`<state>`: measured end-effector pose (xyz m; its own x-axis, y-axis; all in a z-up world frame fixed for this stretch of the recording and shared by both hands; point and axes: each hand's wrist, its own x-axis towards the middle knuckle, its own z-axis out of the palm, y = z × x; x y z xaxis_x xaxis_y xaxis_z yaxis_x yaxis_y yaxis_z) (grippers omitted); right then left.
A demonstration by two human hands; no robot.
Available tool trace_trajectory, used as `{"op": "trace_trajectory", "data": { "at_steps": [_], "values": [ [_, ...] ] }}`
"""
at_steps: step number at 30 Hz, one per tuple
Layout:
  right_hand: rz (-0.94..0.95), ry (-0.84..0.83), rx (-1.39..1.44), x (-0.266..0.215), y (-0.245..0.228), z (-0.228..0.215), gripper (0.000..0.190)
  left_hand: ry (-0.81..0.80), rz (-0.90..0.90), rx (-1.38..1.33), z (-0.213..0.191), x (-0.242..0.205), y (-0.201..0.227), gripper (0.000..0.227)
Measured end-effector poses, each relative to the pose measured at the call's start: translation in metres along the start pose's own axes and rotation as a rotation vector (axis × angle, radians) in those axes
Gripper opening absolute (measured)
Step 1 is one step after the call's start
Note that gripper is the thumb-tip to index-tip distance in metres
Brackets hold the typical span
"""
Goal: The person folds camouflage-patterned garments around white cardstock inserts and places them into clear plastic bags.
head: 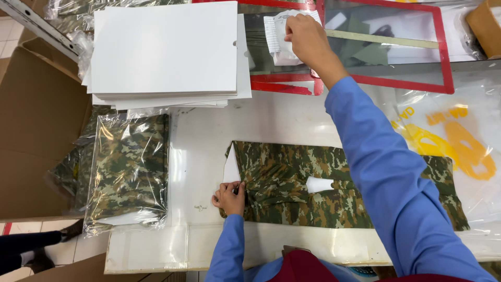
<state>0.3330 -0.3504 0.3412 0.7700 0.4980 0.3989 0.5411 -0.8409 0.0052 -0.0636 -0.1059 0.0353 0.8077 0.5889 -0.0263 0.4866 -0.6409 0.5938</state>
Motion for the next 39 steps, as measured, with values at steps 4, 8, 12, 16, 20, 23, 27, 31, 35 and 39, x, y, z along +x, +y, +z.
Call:
{"op": "trace_trajectory", "data": {
  "at_steps": [4, 8, 12, 16, 20, 23, 27, 31, 35, 39],
  "values": [
    [0.261, -0.027, 0.896, -0.033, -0.088, -0.079, 0.014, -0.006, -0.001, -0.019, 0.002, -0.001, -0.001, 0.02],
    [0.205, -0.305, 1.194, -0.086, -0.159, -0.064, 0.03, 0.007, 0.041, 0.006, 0.005, 0.003, -0.007, 0.019],
    [-0.077, -0.473, 1.139, -0.16, -0.208, 0.045, 0.036, 0.025, 0.046, -0.048, 0.007, -0.003, -0.011, 0.02],
    [-0.264, -0.671, 0.773, -0.209, -0.243, 0.091, 0.034, 0.028, 0.012, -0.074, 0.008, -0.004, -0.009, 0.017],
    [-0.452, -0.732, 0.503, -0.218, -0.253, 0.12, 0.026, 0.023, -0.002, -0.07, 0.007, -0.006, -0.005, 0.013],
    [-0.474, -0.69, 0.464, -0.221, -0.257, 0.161, 0.02, 0.01, -0.001, -0.05, 0.013, -0.003, -0.012, 0.013],
    [-0.493, -0.615, 0.47, -0.214, -0.266, 0.153, 0.02, 0.028, -0.005, -0.07, 0.013, -0.003, -0.013, 0.012],
    [-0.545, -0.576, 0.355, -0.215, -0.272, 0.17, 0.016, 0.011, 0.002, -0.07, 0.018, 0.001, -0.017, 0.014],
    [-0.551, -0.483, 0.344, -0.227, -0.271, 0.174, 0.016, 0.004, 0.002, -0.074, 0.02, 0.0, -0.018, 0.013],
    [-0.566, -0.41, 0.313, -0.231, -0.271, 0.147, 0.017, -0.003, 0.027, -0.044, 0.025, 0.001, -0.023, 0.012]
  ]
}}
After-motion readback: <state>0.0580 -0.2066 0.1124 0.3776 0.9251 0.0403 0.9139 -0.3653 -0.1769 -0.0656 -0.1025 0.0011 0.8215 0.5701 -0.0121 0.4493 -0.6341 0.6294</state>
